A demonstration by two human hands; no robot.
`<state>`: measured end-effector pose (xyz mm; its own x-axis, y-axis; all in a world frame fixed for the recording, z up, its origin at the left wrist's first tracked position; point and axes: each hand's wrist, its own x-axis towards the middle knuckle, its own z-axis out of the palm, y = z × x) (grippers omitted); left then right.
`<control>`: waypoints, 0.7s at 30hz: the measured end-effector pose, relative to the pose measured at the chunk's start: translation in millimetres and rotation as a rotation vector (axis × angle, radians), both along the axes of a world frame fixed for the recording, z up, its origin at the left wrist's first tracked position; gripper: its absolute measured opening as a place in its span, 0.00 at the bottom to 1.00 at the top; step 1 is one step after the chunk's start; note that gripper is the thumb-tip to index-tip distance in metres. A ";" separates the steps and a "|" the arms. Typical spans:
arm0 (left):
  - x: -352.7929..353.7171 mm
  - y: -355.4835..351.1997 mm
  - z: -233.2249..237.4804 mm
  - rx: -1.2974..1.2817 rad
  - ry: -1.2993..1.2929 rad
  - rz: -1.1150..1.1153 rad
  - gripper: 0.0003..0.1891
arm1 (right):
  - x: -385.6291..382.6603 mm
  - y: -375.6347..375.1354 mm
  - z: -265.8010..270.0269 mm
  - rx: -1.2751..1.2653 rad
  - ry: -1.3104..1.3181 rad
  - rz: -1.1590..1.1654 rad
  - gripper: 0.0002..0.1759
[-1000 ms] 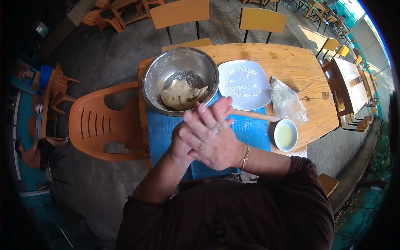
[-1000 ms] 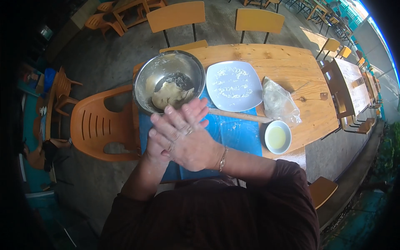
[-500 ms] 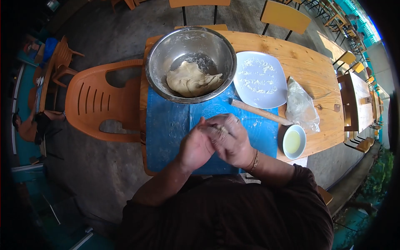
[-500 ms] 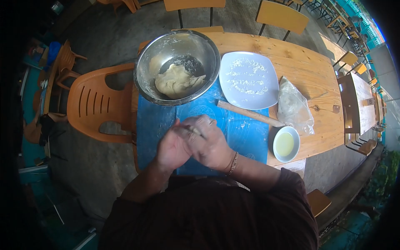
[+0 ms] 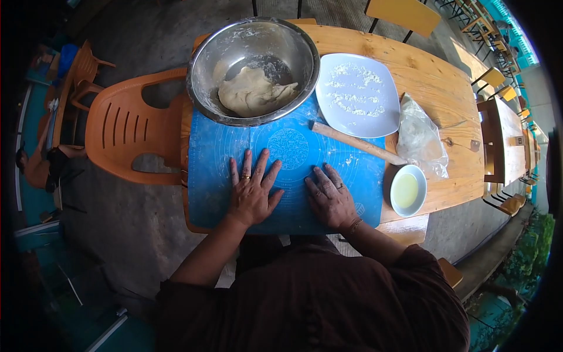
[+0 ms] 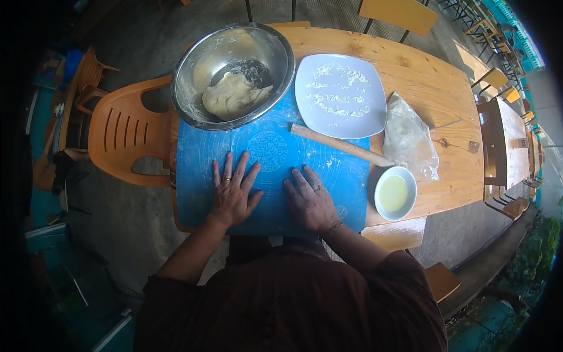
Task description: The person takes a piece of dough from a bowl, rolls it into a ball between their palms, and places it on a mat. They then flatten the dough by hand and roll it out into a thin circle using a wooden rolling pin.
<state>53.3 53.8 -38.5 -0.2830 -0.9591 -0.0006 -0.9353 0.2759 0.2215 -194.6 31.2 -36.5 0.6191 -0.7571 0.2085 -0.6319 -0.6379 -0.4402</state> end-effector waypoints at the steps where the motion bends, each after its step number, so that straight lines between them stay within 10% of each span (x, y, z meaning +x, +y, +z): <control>1: 1.1 3.2 0.6 -0.006 -0.002 0.000 0.34 | -1.6 0.6 -1.0 0.001 -0.005 0.002 0.27; 21: 5.5 17.7 3.8 -0.004 -0.011 0.000 0.48 | -1.5 2.0 15.5 0.126 0.096 0.024 0.43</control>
<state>58.8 71.5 -34.7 -0.2833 -0.9590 0.0007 -0.9375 0.2771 0.2103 -196.1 33.2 -21.0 0.6500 -0.7581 0.0521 -0.6598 -0.5971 -0.4562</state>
